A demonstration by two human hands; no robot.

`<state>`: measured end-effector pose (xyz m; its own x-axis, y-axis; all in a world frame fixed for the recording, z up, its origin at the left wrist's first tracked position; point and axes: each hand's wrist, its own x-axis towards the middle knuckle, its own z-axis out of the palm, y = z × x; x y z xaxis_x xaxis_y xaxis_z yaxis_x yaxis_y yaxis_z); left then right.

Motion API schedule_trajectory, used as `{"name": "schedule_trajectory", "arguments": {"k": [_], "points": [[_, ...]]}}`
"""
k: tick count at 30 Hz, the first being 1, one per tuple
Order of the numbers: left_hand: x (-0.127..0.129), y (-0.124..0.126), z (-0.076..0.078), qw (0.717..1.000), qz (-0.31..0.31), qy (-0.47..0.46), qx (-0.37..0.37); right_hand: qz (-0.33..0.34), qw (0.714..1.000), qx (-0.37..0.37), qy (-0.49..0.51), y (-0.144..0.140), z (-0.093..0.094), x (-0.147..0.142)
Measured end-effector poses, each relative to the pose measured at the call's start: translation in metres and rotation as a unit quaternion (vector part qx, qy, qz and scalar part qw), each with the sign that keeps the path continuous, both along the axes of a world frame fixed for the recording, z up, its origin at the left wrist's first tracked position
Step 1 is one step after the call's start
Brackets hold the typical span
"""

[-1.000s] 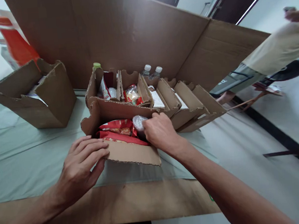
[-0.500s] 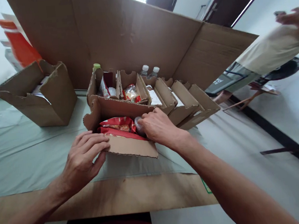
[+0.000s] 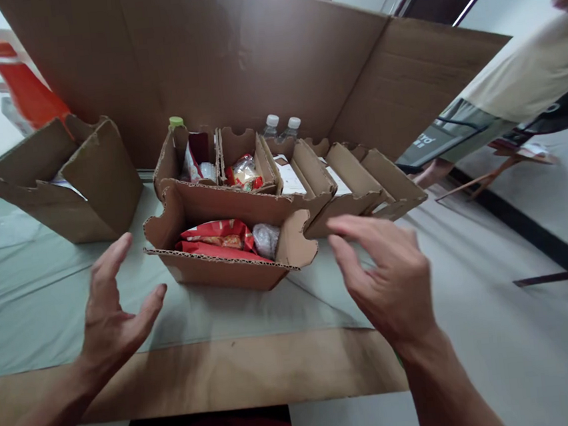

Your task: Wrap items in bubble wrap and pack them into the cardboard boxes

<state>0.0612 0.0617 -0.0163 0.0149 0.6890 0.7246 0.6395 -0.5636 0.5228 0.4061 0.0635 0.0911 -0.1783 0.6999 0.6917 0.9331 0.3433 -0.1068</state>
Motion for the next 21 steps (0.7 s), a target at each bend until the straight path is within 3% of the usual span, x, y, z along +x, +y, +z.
{"name": "schedule_trajectory", "arguments": {"k": [2, 4, 6, 9, 12, 16, 19, 21], "points": [[-0.006, 0.009, -0.015, 0.994, -0.020, -0.036, -0.101, -0.028, 0.994, -0.036, 0.097, -0.015, -0.025, 0.009], [-0.004, 0.022, -0.027, 0.979, -0.060, -0.077, -0.180, -0.016, 0.975, -0.148, 0.167, -0.018, -0.055, 0.006], [0.005, 0.034, -0.033, 0.960, -0.108, -0.121, -0.228, 0.015, 0.945, -0.244, 0.218, -0.011, -0.081, -0.008], [0.021, 0.040, -0.032, 0.935, -0.161, -0.181, -0.260, 0.027, 0.918, -0.294, 0.265, 0.002, -0.101, -0.030], [0.026, 0.024, -0.026, 0.933, -0.164, -0.194, -0.255, -0.001, 0.915, -0.287, 0.284, 0.000, -0.101, -0.039], [0.011, -0.007, -0.014, 0.941, -0.137, -0.177, -0.254, 0.005, 0.923, -0.255, 0.288, -0.015, -0.083, -0.045], [0.010, -0.007, 0.010, 0.944, -0.134, -0.198, -0.226, 0.025, 0.927, -0.247, 0.280, -0.016, -0.058, -0.049], [0.027, 0.003, 0.032, 0.950, -0.145, -0.210, -0.183, 0.023, 0.932, -0.216, 0.291, -0.015, -0.041, -0.042]]}}
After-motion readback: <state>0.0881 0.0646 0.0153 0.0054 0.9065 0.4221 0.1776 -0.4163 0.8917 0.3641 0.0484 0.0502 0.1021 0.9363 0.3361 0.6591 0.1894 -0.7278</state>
